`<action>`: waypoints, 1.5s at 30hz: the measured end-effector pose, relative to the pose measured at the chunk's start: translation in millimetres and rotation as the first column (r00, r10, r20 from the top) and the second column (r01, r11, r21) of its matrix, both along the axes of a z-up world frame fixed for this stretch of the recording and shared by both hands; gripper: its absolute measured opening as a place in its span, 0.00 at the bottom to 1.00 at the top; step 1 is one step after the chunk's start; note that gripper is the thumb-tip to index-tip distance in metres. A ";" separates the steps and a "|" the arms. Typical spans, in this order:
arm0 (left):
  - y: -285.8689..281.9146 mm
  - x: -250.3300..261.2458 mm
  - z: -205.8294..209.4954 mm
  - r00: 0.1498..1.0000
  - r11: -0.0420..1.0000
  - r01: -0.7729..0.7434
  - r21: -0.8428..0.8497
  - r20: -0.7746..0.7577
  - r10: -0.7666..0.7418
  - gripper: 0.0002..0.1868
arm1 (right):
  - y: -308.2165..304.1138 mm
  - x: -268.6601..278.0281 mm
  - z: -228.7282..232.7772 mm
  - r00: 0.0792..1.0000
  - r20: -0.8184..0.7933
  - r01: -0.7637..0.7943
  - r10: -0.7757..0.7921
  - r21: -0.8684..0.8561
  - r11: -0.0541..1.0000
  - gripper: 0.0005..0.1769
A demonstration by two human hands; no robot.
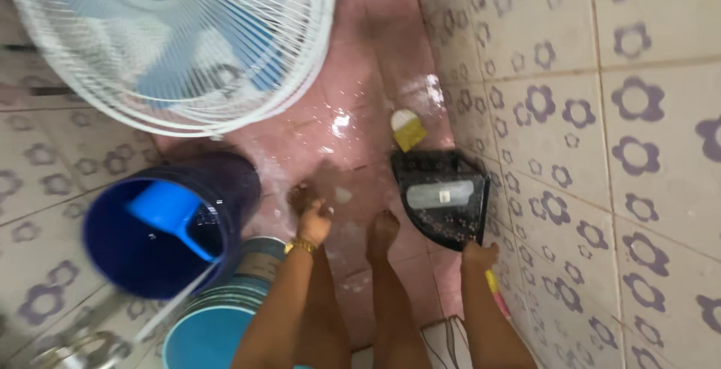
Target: The person washes disassembled electric fan parts, including the front grille, blades, and rear grille, using a blue scoop to pour water from a bucket. The person also rinses a black plastic wall-mounted shelf unit and places it back against the wall.
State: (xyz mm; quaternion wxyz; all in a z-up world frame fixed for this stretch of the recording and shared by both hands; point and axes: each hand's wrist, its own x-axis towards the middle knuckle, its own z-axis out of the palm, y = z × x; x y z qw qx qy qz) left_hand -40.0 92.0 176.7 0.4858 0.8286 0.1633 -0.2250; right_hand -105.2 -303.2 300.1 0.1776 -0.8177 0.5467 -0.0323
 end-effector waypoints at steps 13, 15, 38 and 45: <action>140.3 25.1 147.5 0.600 0.496 -0.800 -0.338 -0.481 0.639 0.11 | 283.4 172.9 80.4 0.751 0.547 -0.658 0.370 0.665 0.353 0.10; 178.3 50.0 162.9 0.504 0.371 -0.862 -0.344 -0.516 0.693 0.09 | 346.3 200.5 99.7 0.815 0.521 -0.571 0.253 0.794 0.207 0.09; 545.3 389.9 105.7 0.848 0.819 -0.521 0.240 0.032 0.530 0.28 | 688.1 590.4 140.6 0.426 0.651 -0.768 0.628 0.627 -0.129 0.08; 588.5 435.1 -42.4 0.996 0.816 0.030 0.577 -0.090 0.027 0.29 | 728.8 664.5 110.4 0.274 0.520 -0.767 0.809 0.625 -0.142 0.08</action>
